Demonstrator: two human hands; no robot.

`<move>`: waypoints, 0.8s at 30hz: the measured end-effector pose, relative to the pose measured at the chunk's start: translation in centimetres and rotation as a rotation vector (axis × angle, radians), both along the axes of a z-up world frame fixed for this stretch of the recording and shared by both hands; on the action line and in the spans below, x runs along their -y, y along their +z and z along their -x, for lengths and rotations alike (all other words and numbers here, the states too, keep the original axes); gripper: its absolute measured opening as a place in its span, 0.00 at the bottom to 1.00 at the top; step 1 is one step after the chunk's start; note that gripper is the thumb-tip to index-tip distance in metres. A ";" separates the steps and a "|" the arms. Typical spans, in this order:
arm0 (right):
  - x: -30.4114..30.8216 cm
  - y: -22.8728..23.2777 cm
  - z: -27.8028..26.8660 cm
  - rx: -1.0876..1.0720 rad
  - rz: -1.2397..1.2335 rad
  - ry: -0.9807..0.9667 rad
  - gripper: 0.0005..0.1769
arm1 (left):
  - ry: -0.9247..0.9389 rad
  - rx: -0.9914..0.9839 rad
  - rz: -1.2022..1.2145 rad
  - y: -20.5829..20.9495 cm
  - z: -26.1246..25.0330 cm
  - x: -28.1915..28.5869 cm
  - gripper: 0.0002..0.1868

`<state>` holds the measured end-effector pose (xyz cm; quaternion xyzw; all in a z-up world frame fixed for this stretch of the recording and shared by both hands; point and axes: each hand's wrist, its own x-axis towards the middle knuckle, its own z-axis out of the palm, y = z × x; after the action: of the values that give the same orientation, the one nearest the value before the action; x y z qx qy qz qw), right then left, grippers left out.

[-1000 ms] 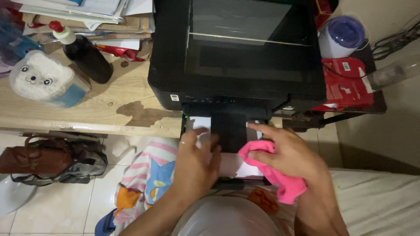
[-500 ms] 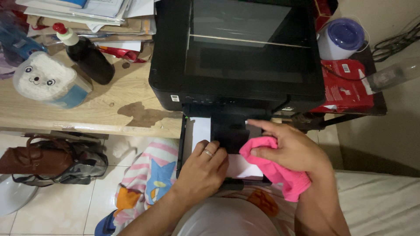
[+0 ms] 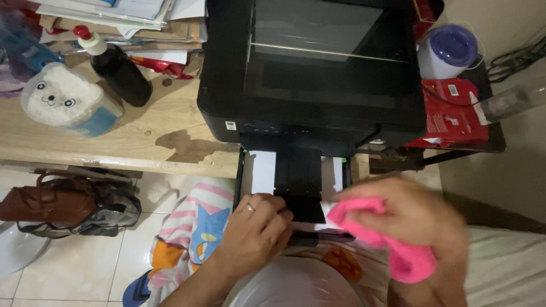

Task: The person cleans a black printer using a pink cloth. They wipe the paper tray, control panel, and top surface, then remove a handwritten note and a blue folder from the top before continuing to wipe the surface.

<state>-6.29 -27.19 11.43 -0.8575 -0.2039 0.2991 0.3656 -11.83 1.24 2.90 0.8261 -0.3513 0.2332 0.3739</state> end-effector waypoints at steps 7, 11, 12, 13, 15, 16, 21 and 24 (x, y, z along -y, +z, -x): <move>-4.6 0.6 -0.2 0.693 -0.002 -0.426 0.17 | 0.000 -0.085 0.054 -1.0 -0.2 -0.8 0.20; -8.6 -2.9 -3.3 0.985 0.102 -0.055 0.18 | 0.077 -0.180 0.058 -0.6 -1.2 -1.0 0.22; -9.3 -3.8 -3.5 1.006 0.173 0.008 0.19 | 0.077 -0.193 0.052 -0.4 -1.4 -1.1 0.24; -9.7 -4.5 -3.4 1.025 0.245 0.071 0.20 | 0.064 -0.221 0.032 -0.4 -1.4 -1.2 0.24; -9.3 -4.9 -2.1 0.915 0.160 0.127 0.24 | 0.036 -0.276 -0.007 -0.4 -1.6 -1.3 0.24; -9.2 -4.9 -1.5 0.860 0.119 0.153 0.26 | 0.038 -0.320 -0.009 -0.4 -1.5 -1.2 0.22; -8.4 -4.9 -1.1 0.630 0.284 0.066 0.30 | 0.047 -0.338 -0.056 -1.8 -1.4 -1.0 0.17; -8.8 -4.8 -2.0 0.716 0.438 -0.030 0.29 | 0.062 -0.327 -0.097 -2.4 -1.4 -1.1 0.14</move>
<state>-4.25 -18.40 6.62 -0.9677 -0.2370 0.0130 0.0849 -10.38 2.29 0.47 0.8804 -0.2711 0.0900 0.3786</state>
